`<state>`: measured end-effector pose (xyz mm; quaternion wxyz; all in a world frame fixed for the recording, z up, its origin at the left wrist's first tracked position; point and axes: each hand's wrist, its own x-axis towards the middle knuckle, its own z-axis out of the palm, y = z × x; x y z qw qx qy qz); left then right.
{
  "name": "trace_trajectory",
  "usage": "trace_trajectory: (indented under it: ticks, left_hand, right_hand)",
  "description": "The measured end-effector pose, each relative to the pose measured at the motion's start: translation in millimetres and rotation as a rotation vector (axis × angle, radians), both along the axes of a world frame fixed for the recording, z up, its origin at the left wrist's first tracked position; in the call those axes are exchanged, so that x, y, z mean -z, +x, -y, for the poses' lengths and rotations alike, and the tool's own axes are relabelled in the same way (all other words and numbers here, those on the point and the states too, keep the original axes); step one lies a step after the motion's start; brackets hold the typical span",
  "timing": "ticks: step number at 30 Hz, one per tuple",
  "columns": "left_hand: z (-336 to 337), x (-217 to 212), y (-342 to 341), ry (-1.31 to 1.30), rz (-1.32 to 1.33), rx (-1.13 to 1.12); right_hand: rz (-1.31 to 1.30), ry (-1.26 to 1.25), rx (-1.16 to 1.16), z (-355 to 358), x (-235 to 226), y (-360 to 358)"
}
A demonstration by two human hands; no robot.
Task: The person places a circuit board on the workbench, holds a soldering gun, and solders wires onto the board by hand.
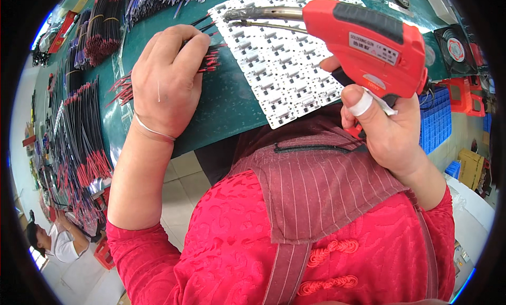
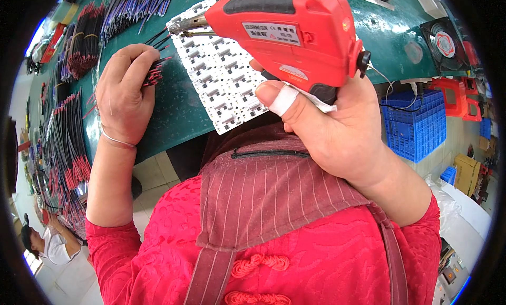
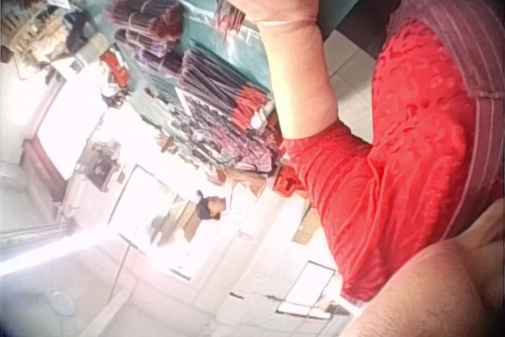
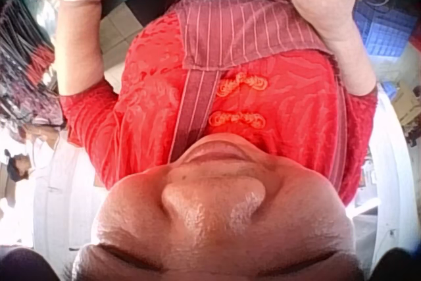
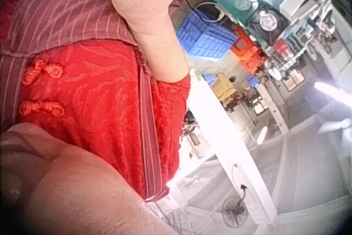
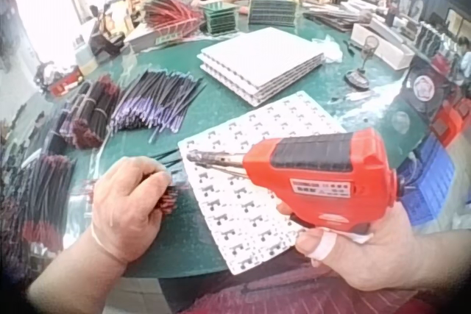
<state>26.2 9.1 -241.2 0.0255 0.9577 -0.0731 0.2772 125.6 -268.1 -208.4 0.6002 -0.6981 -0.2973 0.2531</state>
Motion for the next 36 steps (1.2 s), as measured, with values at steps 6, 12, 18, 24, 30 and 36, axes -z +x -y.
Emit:
trace_trajectory:
  ticks: [6, 12, 18, 24, 30, 36]
  left_hand:
    - [-0.2, 2.0, 1.9, 0.008, -0.002, 0.002]
    - [4.5, -0.1, 2.2, 0.072, 0.054, -0.113]
    - [4.3, -0.4, -0.9, -0.009, -0.031, -0.13]
    - [-0.9, 0.5, 3.1, -0.026, -0.007, 0.001]
    - [0.0, 3.4, 4.7, -0.041, -0.04, -0.022]
    - [-2.0, 4.0, 5.4, -0.036, -0.061, -0.021]
  right_hand:
    - [-0.015, -0.028, 0.006, 0.1, -1.3, -1.1]
    - [0.008, -0.003, 0.007, 0.9, 0.9, -0.9]
    - [0.035, -0.037, -0.017, 1.4, 1.5, 0.8]
    - [0.048, -0.025, -0.029, -1.1, 4.2, 0.4]
    - [0.005, 0.041, 0.05, -4.8, 7.4, 0.3]
    - [0.153, -0.014, -0.052, -2.2, 12.1, 3.4]
